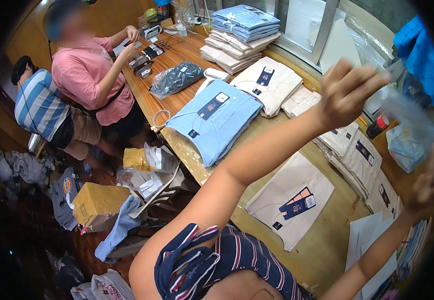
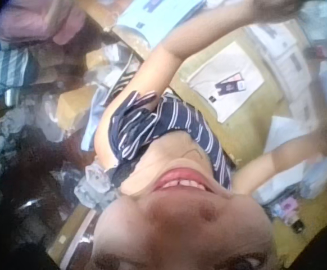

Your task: The person places folded shirts into clear plastic bags, peeling off the adhesive strip and sealing each bag by hand.

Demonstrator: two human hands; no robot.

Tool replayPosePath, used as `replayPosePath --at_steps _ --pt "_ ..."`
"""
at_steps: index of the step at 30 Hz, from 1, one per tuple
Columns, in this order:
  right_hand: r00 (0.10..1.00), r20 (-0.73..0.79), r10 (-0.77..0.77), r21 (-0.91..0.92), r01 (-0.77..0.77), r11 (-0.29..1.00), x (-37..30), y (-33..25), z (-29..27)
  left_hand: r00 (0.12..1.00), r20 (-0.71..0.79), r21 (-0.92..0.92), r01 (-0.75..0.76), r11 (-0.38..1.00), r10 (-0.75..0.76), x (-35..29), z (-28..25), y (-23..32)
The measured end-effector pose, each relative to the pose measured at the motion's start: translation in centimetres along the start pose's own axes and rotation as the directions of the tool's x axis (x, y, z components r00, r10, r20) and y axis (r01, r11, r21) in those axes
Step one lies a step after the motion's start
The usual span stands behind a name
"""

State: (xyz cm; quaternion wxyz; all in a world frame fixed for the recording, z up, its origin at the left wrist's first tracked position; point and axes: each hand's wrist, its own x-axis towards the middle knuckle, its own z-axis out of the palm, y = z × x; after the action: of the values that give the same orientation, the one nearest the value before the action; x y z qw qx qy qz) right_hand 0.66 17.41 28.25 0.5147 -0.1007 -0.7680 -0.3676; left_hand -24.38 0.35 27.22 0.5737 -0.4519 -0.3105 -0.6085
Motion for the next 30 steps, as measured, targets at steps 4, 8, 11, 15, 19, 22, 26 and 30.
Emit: replayPosePath --at_steps 4,8,11,15,19,22,26,30 --pt "0.946 0.257 -0.198 0.127 0.170 0.977 -7.7 -4.9 0.8 0.913 0.292 0.056 0.282 0.958 -0.286 -9.9 -3.5 1.5" --pt "0.915 0.375 -0.151 -0.030 0.175 0.984 -14.3 -10.2 3.1 0.723 0.288 0.202 0.596 0.778 -0.628 -17.5 -5.2 3.6" --pt "0.873 0.487 0.022 -0.151 0.059 0.987 -17.1 -10.8 4.9 0.572 0.279 0.204 0.749 0.630 -0.771 -20.1 -5.4 4.8" --pt "0.619 0.755 0.214 -0.185 -0.112 0.976 -16.7 -12.2 5.4 0.468 0.216 0.225 0.830 0.510 -0.857 -20.3 -5.1 5.1" --pt "0.553 0.796 0.247 -0.206 -0.136 0.969 -16.8 -13.4 5.1 0.392 0.262 0.293 0.838 0.459 -0.882 -21.1 -5.5 4.6" --pt "0.578 0.728 0.368 -0.233 -0.296 0.926 -17.5 -14.6 5.3 0.281 0.292 0.469 0.791 0.393 -0.914 -22.9 -7.0 3.8" --pt "0.587 0.664 0.463 -0.073 -0.566 0.821 -22.0 -16.3 6.7 -0.064 0.344 0.671 0.715 0.197 -0.937 -26.6 -8.9 2.6" --pt "0.512 0.698 0.501 -0.078 -0.641 0.764 -24.5 -17.5 8.2 -0.043 0.360 0.726 0.640 0.251 -0.932 -28.1 -9.1 2.3"
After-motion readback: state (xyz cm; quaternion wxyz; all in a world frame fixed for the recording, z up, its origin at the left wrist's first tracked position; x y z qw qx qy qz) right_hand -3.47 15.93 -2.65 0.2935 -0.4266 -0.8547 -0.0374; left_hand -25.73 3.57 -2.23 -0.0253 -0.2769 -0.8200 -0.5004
